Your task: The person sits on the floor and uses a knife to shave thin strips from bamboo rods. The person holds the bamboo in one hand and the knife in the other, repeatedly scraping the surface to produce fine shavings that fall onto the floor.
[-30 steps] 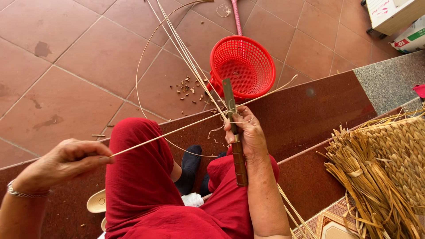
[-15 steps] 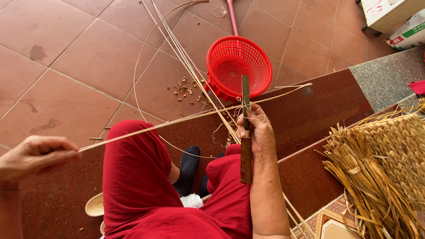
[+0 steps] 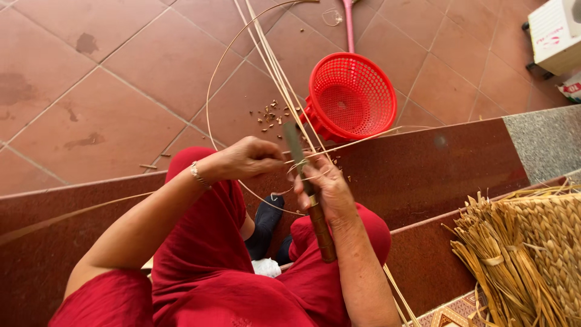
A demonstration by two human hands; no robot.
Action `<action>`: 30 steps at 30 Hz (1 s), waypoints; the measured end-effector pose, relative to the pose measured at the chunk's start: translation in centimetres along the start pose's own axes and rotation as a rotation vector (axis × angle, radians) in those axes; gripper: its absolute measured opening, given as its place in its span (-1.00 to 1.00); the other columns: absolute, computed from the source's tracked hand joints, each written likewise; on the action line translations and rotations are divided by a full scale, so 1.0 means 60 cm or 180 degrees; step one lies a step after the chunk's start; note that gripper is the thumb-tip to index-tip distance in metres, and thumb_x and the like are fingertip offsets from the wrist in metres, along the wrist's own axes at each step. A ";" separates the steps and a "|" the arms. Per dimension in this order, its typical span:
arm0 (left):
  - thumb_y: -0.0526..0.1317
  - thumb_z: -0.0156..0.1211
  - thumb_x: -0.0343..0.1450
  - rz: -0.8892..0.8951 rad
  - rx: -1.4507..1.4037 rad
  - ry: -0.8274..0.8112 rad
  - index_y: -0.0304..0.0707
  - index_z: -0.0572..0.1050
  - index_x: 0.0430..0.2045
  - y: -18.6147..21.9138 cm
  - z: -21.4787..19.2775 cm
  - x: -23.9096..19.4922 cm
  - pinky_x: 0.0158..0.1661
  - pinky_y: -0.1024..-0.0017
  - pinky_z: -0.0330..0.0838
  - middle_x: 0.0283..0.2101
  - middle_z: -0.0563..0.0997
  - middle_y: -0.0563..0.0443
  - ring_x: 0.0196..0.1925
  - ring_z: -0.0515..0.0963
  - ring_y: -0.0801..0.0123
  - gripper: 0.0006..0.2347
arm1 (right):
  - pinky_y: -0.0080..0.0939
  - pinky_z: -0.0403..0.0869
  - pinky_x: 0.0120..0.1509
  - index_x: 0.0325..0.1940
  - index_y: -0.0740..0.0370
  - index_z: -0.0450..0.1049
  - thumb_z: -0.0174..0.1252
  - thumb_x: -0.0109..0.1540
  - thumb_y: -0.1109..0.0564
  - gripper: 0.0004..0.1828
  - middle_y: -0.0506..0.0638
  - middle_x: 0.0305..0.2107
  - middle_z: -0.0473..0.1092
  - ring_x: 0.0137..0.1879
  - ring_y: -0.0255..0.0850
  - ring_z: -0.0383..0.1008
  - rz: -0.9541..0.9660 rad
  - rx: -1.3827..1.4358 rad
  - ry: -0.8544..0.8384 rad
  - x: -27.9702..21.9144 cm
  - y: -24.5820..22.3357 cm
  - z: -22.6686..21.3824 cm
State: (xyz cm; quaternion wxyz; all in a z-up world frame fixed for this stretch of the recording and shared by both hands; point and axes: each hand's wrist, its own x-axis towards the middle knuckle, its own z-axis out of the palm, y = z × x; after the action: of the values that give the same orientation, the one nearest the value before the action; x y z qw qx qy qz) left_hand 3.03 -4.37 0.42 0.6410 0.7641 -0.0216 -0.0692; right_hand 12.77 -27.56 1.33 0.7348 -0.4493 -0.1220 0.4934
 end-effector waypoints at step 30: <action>-0.31 0.18 0.45 0.0517 0.0447 0.0540 -0.38 0.63 -0.20 0.022 0.021 -0.079 -0.35 0.51 0.52 -0.44 0.69 0.00 -0.40 0.58 0.60 -0.84 | -0.33 0.42 -0.55 0.16 0.35 0.27 0.05 0.41 0.17 -0.72 0.18 -0.47 0.47 -0.61 -0.21 0.43 0.0055 -0.0050 -0.0232 -0.006 0.035 0.036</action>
State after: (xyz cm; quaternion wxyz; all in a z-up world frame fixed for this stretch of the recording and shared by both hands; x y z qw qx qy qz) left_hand -1.77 -5.25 1.86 0.5890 0.8059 -0.0339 0.0495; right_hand 9.99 -26.45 1.01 0.7220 -0.4378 -0.1487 0.5147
